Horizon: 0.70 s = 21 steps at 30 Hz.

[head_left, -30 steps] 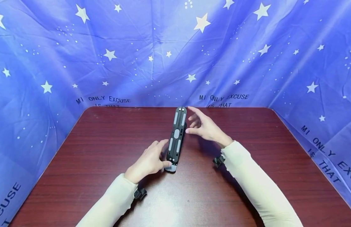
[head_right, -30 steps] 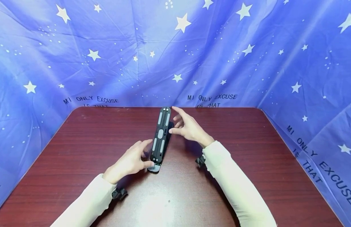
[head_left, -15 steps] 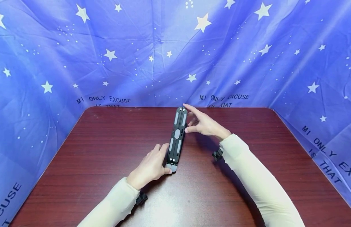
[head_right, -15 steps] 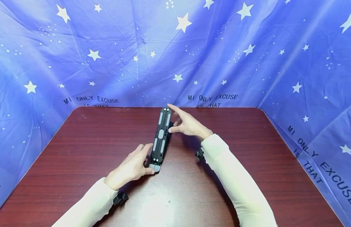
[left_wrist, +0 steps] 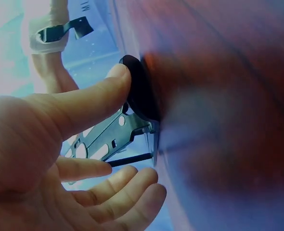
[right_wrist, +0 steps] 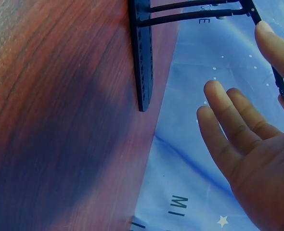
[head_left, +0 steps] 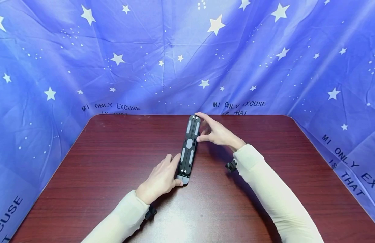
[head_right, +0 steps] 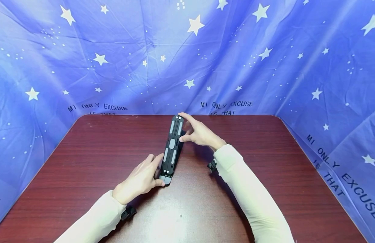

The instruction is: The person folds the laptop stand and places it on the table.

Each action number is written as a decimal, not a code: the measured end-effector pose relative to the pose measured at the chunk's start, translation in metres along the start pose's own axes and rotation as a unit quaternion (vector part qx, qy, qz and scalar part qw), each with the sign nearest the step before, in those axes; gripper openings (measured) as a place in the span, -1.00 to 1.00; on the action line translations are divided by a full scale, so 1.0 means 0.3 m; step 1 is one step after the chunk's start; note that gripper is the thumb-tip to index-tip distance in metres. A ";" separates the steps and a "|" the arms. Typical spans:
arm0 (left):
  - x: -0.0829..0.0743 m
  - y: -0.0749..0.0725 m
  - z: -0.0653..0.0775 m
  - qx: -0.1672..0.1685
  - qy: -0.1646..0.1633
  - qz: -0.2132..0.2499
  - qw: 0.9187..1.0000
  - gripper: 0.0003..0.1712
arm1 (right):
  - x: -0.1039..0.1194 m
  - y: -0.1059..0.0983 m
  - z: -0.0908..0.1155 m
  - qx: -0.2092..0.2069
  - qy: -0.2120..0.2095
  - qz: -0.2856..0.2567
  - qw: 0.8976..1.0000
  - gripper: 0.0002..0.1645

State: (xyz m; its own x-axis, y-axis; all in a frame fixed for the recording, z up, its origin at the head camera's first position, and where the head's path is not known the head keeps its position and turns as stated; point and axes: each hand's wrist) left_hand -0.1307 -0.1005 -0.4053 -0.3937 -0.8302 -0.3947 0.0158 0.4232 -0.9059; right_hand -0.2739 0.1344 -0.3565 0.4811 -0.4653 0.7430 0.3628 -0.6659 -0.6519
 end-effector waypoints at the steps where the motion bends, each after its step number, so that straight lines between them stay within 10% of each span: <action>1: 0.002 0.000 0.001 -0.003 0.006 -0.007 1.000 0.10 | -0.002 0.001 0.001 -0.002 -0.001 0.001 1.000 0.11; 21: 0.095 -0.045 -0.049 0.054 0.059 -0.045 0.996 0.14 | -0.018 0.027 0.047 -0.081 0.005 0.011 0.997 0.08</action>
State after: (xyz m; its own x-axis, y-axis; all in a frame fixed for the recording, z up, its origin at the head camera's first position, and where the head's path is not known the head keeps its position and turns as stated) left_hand -0.1559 -0.1246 -0.4021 -0.5038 -0.8117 -0.2956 0.0721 0.3015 -0.9507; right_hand -0.2622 0.1397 -0.3680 0.4800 -0.4856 0.7306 0.2183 -0.7405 -0.6356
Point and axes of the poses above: each hand's wrist, its own z-axis away from the middle knuckle, its own y-axis out of the palm, x = y × z
